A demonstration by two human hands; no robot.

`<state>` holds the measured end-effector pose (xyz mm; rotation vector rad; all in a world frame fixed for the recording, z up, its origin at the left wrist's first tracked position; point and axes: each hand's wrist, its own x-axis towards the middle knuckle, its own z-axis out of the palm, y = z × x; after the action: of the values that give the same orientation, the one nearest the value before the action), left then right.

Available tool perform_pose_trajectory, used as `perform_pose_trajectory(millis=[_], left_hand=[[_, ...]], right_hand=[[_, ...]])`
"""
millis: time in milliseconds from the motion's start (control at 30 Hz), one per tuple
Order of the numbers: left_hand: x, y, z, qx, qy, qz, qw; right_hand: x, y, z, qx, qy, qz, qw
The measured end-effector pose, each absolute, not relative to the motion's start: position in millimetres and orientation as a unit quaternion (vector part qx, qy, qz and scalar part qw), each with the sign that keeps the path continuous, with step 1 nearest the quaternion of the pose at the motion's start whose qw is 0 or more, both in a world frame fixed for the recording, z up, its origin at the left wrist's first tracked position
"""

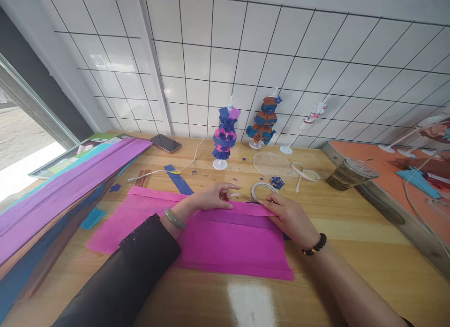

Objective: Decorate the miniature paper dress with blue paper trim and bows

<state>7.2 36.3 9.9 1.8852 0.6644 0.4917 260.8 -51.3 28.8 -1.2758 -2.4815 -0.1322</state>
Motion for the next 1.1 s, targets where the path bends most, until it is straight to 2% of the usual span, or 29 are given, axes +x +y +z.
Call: perform_pose_trajectory(millis=[1100], left_hand=[[7,35,7,0.764,0.265,0.222,0.545]], right_hand=[[247,-42,24,-0.458,-0.873,0.005,0.171]])
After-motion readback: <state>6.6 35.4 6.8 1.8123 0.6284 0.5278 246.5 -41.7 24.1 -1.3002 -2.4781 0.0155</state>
